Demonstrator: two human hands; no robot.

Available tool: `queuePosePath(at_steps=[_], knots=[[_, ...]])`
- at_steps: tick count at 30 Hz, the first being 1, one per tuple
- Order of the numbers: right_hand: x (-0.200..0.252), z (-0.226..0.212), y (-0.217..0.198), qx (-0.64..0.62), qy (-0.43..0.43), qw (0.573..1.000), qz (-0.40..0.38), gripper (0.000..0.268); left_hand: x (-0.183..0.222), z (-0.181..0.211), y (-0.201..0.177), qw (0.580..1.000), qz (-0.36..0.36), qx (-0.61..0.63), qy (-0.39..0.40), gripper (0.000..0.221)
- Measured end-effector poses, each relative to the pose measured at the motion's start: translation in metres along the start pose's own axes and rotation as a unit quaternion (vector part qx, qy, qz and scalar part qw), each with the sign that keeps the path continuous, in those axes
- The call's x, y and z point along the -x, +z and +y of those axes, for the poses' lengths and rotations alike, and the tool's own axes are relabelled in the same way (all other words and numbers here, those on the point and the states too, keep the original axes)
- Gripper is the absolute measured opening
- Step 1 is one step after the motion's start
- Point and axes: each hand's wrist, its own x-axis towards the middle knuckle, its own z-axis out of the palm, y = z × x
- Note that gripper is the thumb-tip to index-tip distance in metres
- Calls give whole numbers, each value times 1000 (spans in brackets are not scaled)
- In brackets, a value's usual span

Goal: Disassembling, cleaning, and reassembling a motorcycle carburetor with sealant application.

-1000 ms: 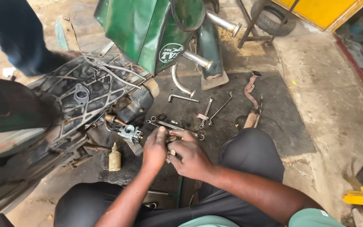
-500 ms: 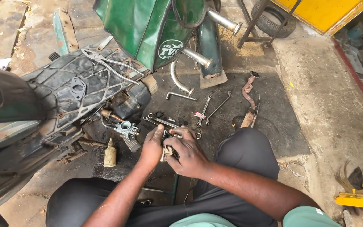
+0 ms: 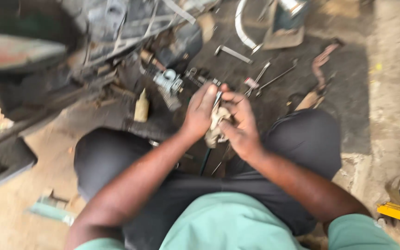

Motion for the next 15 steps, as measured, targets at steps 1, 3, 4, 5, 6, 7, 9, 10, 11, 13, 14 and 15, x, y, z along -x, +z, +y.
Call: queuePosePath(at_steps=[1,3,4,5,6,7,9,10,11,13,14,15], knots=[[-2,-4,5,-5,13,1000,-3,56,3,1,-3,1000,9,-2,-11,33],[-11,-18,8,199,-86,974,-68,59,0,2,-2,999,9,-32,19,34],[-15,-24,8,197,-81,975,-69,59,-7,-14,-3,999,11,-32,14,34],[-20,-31,8,427,-192,882,-62,60,-14,-30,-3,992,62,86,-67,36],[-23,-38,7,626,-288,723,-50,61,-20,-46,-1,962,109,202,-147,38],[-22,-29,6,626,-283,725,-50,61,-19,-34,-5,961,109,202,-152,38],[-21,-13,3,680,-236,691,-71,60,-22,-9,-11,942,102,236,-215,36],[-20,-14,5,681,-231,691,-71,60,-22,-19,-13,941,101,237,-220,36],[-18,-15,7,671,-240,698,-72,60,-21,-29,-15,976,73,103,-175,40],[-16,-19,11,662,-245,704,-76,61,-17,-39,-15,990,45,-30,-129,43],[-17,-23,14,683,-237,688,-70,59,-15,-39,-14,986,79,-116,-86,40],[-17,-27,17,703,-228,671,-64,57,-13,-38,-13,973,110,-201,-41,39]])
